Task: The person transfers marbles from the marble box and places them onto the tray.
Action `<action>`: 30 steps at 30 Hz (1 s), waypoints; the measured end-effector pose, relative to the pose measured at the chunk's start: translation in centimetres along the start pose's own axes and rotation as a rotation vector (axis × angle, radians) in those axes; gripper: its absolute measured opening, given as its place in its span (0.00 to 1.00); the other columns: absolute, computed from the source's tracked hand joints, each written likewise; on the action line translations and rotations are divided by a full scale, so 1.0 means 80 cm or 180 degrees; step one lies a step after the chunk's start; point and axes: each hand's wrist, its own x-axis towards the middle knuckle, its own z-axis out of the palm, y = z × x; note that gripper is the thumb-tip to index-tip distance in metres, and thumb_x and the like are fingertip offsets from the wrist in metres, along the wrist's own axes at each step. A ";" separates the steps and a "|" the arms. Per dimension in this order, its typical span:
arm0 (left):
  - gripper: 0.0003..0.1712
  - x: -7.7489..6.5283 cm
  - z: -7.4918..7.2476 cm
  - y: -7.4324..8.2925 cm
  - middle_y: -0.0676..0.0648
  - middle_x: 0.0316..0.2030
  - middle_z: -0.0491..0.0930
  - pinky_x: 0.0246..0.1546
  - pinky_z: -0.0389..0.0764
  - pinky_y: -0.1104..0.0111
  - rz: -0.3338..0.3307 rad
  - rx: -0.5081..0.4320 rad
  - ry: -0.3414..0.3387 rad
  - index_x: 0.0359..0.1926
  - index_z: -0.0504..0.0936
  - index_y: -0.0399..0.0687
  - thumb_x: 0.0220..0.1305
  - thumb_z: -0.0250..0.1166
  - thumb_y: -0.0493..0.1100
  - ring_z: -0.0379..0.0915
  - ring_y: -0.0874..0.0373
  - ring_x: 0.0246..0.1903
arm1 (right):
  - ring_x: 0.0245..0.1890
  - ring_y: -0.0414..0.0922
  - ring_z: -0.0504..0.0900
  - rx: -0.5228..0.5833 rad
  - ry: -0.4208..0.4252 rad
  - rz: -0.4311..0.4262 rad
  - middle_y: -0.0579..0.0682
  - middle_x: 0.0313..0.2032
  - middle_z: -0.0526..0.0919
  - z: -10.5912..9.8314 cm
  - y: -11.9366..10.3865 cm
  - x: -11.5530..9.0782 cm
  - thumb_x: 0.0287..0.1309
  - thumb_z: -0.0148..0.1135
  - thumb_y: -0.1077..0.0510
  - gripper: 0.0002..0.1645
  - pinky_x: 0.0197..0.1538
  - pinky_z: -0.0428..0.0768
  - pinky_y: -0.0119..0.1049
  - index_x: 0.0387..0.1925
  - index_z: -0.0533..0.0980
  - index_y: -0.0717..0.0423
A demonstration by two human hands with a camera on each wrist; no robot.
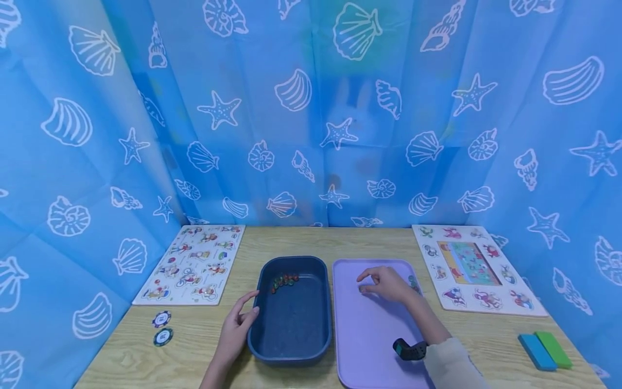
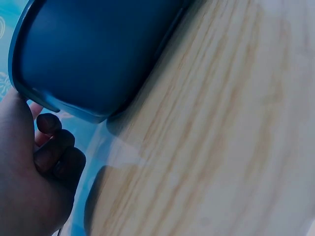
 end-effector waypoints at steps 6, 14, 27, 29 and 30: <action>0.21 0.004 -0.001 -0.005 0.53 0.11 0.59 0.21 0.68 0.72 -0.0001 -0.0005 0.0007 0.58 0.68 0.55 0.64 0.53 0.41 0.61 0.62 0.12 | 0.12 0.36 0.55 0.0116 0.0071 -0.0330 0.41 0.12 0.58 -0.010 -0.057 0.020 0.50 0.63 0.55 0.11 0.18 0.59 0.29 0.38 0.80 0.49; 0.20 0.012 0.000 -0.027 0.53 0.11 0.58 0.19 0.67 0.72 0.0100 0.0049 0.0095 0.56 0.69 0.61 0.63 0.55 0.45 0.60 0.61 0.12 | 0.11 0.37 0.55 0.0194 -0.0022 -0.0763 0.41 0.10 0.56 0.015 -0.142 0.071 0.54 0.60 0.51 0.08 0.20 0.58 0.29 0.36 0.80 0.44; 0.20 0.007 -0.003 -0.017 0.54 0.10 0.57 0.16 0.61 0.73 0.0198 0.0062 0.0048 0.57 0.69 0.57 0.63 0.56 0.45 0.56 0.64 0.10 | 0.11 0.37 0.59 -0.0158 -0.0627 -0.0789 0.41 0.10 0.61 0.086 -0.180 0.135 0.54 0.61 0.53 0.09 0.20 0.60 0.27 0.37 0.80 0.45; 0.20 0.010 -0.002 -0.024 0.55 0.10 0.56 0.15 0.60 0.73 0.0235 0.0071 0.0087 0.56 0.70 0.59 0.62 0.57 0.46 0.55 0.64 0.10 | 0.11 0.37 0.60 -0.0271 -0.0694 -0.0768 0.41 0.11 0.63 0.094 -0.179 0.139 0.53 0.61 0.53 0.09 0.20 0.61 0.27 0.38 0.80 0.44; 0.20 0.011 -0.002 -0.027 0.55 0.10 0.56 0.14 0.60 0.73 0.0255 0.0089 0.0101 0.55 0.70 0.61 0.61 0.57 0.47 0.55 0.64 0.10 | 0.11 0.36 0.60 -0.0347 -0.0733 -0.0756 0.41 0.11 0.63 0.098 -0.178 0.141 0.54 0.61 0.53 0.09 0.20 0.61 0.27 0.38 0.80 0.44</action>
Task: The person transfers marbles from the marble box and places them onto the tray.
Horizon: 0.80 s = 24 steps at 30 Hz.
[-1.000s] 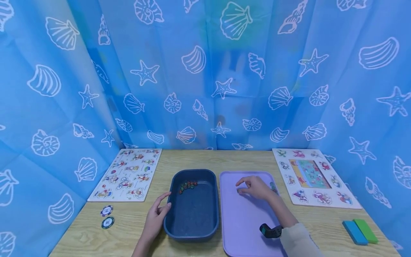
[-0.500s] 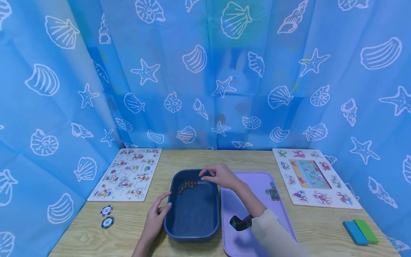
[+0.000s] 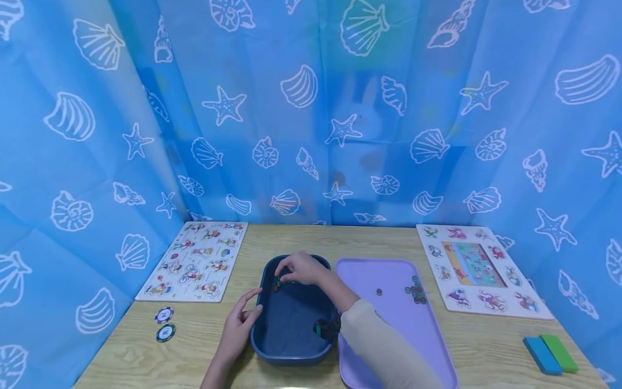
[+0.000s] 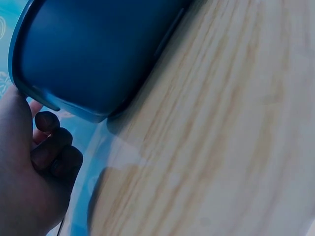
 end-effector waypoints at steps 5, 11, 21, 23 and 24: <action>0.20 0.001 -0.001 -0.003 0.55 0.10 0.57 0.15 0.62 0.73 0.0027 -0.0002 -0.0023 0.56 0.70 0.62 0.61 0.57 0.48 0.56 0.64 0.10 | 0.14 0.36 0.64 -0.0357 -0.0172 0.0126 0.40 0.14 0.67 0.015 0.001 0.009 0.53 0.61 0.53 0.10 0.22 0.63 0.26 0.39 0.80 0.43; 0.21 -0.007 -0.003 0.024 0.54 0.11 0.58 0.16 0.61 0.74 -0.0036 -0.0071 -0.0133 0.58 0.69 0.53 0.63 0.55 0.41 0.57 0.64 0.10 | 0.16 0.36 0.66 -0.0474 -0.0211 0.0244 0.39 0.17 0.70 0.021 0.002 0.009 0.52 0.62 0.53 0.11 0.23 0.64 0.27 0.39 0.80 0.42; 0.21 0.001 -0.004 0.011 0.54 0.11 0.57 0.15 0.60 0.73 -0.0034 -0.0063 -0.0117 0.58 0.69 0.55 0.63 0.55 0.42 0.55 0.64 0.10 | 0.23 0.33 0.71 -0.0334 -0.0209 0.0260 0.35 0.25 0.75 0.016 0.004 0.005 0.50 0.63 0.50 0.06 0.30 0.70 0.28 0.33 0.79 0.41; 0.21 0.003 -0.003 0.001 0.54 0.11 0.57 0.16 0.60 0.73 -0.0054 -0.0040 -0.0085 0.57 0.69 0.60 0.62 0.56 0.45 0.56 0.64 0.10 | 0.20 0.34 0.70 -0.0175 -0.0116 0.0192 0.37 0.22 0.74 0.008 0.000 -0.001 0.51 0.62 0.50 0.06 0.28 0.69 0.28 0.33 0.79 0.42; 0.21 0.003 -0.003 -0.002 0.54 0.11 0.57 0.16 0.61 0.73 -0.0044 -0.0017 -0.0077 0.57 0.69 0.60 0.62 0.56 0.46 0.56 0.63 0.11 | 0.18 0.35 0.68 -0.0082 -0.0045 0.0154 0.38 0.19 0.73 0.002 -0.002 -0.005 0.52 0.62 0.50 0.07 0.26 0.68 0.28 0.34 0.79 0.43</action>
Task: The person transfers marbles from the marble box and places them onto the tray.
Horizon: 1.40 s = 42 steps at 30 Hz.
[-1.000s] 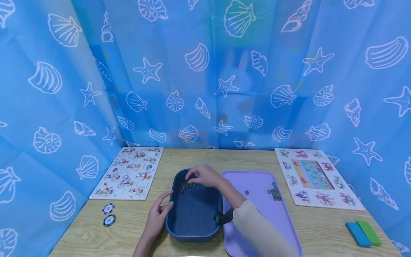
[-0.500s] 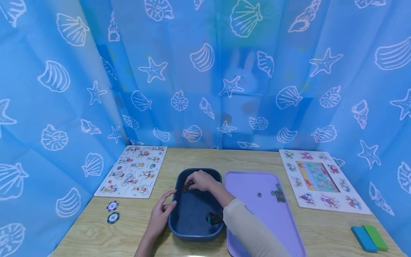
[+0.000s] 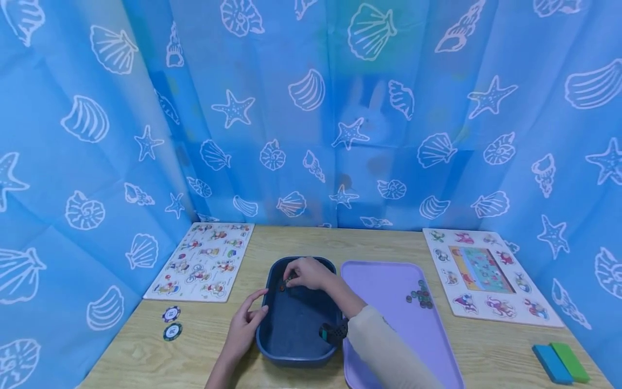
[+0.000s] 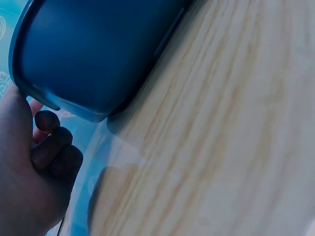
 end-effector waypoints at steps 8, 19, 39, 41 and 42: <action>0.20 -0.006 -0.003 0.001 0.55 0.10 0.57 0.14 0.59 0.73 -0.0013 0.0021 0.0119 0.55 0.70 0.62 0.62 0.57 0.45 0.55 0.64 0.10 | 0.11 0.39 0.55 0.0329 0.0604 -0.0294 0.41 0.11 0.57 -0.061 0.003 -0.053 0.53 0.60 0.48 0.13 0.20 0.58 0.31 0.38 0.79 0.49; 0.21 -0.019 -0.006 0.030 0.53 0.11 0.58 0.17 0.62 0.74 -0.0082 0.0083 0.0108 0.58 0.68 0.53 0.64 0.54 0.39 0.57 0.64 0.11 | 0.13 0.38 0.56 0.0278 0.0937 0.0261 0.42 0.12 0.59 -0.087 0.076 -0.147 0.51 0.62 0.52 0.09 0.19 0.60 0.30 0.36 0.79 0.48; 0.21 -0.016 0.002 0.033 0.53 0.12 0.57 0.16 0.61 0.74 -0.0071 0.0016 0.0042 0.58 0.68 0.53 0.64 0.53 0.39 0.55 0.64 0.11 | 0.13 0.35 0.59 0.0257 0.0764 0.0641 0.40 0.12 0.62 -0.042 0.153 -0.194 0.48 0.65 0.54 0.11 0.19 0.61 0.29 0.37 0.80 0.45; 0.21 -0.016 0.003 0.033 0.53 0.12 0.57 0.16 0.60 0.74 -0.0074 0.0013 0.0036 0.58 0.68 0.53 0.64 0.53 0.39 0.55 0.64 0.11 | 0.13 0.36 0.58 0.0267 0.0798 0.0560 0.41 0.12 0.61 -0.048 0.145 -0.190 0.49 0.64 0.54 0.11 0.18 0.60 0.29 0.38 0.80 0.45; 0.21 -0.016 0.004 0.033 0.53 0.12 0.57 0.16 0.60 0.74 -0.0076 0.0018 0.0036 0.58 0.68 0.53 0.64 0.53 0.39 0.55 0.64 0.11 | 0.13 0.36 0.58 0.0290 0.0800 0.0523 0.41 0.12 0.61 -0.052 0.138 -0.187 0.50 0.64 0.53 0.11 0.18 0.60 0.29 0.39 0.80 0.45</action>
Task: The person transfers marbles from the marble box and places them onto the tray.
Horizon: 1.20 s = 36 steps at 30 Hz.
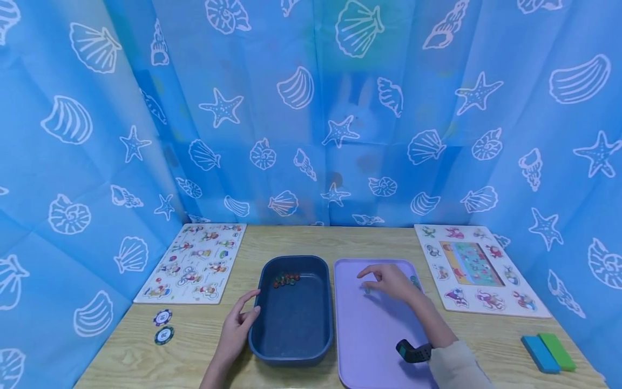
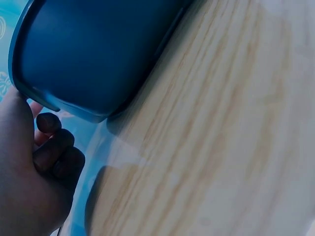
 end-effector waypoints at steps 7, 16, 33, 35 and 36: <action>0.21 0.000 -0.001 0.001 0.53 0.12 0.57 0.16 0.60 0.74 -0.0012 0.0024 0.0016 0.58 0.69 0.53 0.64 0.54 0.39 0.55 0.65 0.11 | 0.12 0.37 0.56 0.0082 -0.0173 -0.0280 0.41 0.10 0.57 -0.003 -0.087 0.045 0.53 0.61 0.50 0.11 0.18 0.58 0.29 0.40 0.80 0.44; 0.21 0.000 -0.002 0.001 0.53 0.12 0.57 0.18 0.61 0.74 0.0046 0.0029 -0.0018 0.58 0.68 0.52 0.64 0.54 0.40 0.56 0.64 0.12 | 0.13 0.39 0.59 -0.0065 -0.0552 -0.0490 0.41 0.11 0.58 0.033 -0.154 0.105 0.54 0.60 0.49 0.12 0.21 0.60 0.30 0.41 0.80 0.44; 0.20 0.014 -0.003 -0.031 0.54 0.11 0.56 0.17 0.61 0.72 0.0117 0.0045 0.0021 0.56 0.70 0.60 0.62 0.56 0.46 0.55 0.64 0.12 | 0.29 0.37 0.74 -0.0587 -0.0917 -0.0394 0.40 0.33 0.81 0.094 -0.142 0.146 0.50 0.64 0.56 0.07 0.37 0.72 0.32 0.35 0.81 0.46; 0.20 0.015 -0.002 -0.034 0.54 0.11 0.55 0.16 0.61 0.72 0.0153 0.0056 0.0039 0.56 0.70 0.61 0.62 0.57 0.47 0.55 0.64 0.11 | 0.31 0.37 0.74 -0.0644 -0.0979 -0.0315 0.40 0.34 0.80 0.096 -0.140 0.148 0.50 0.64 0.56 0.08 0.38 0.73 0.32 0.34 0.81 0.45; 0.20 0.016 -0.002 -0.034 0.54 0.11 0.55 0.16 0.60 0.72 0.0162 0.0053 0.0042 0.56 0.70 0.60 0.62 0.57 0.48 0.54 0.64 0.11 | 0.30 0.37 0.74 -0.0656 -0.1007 -0.0275 0.40 0.34 0.80 0.097 -0.139 0.148 0.50 0.64 0.57 0.08 0.37 0.73 0.32 0.34 0.81 0.44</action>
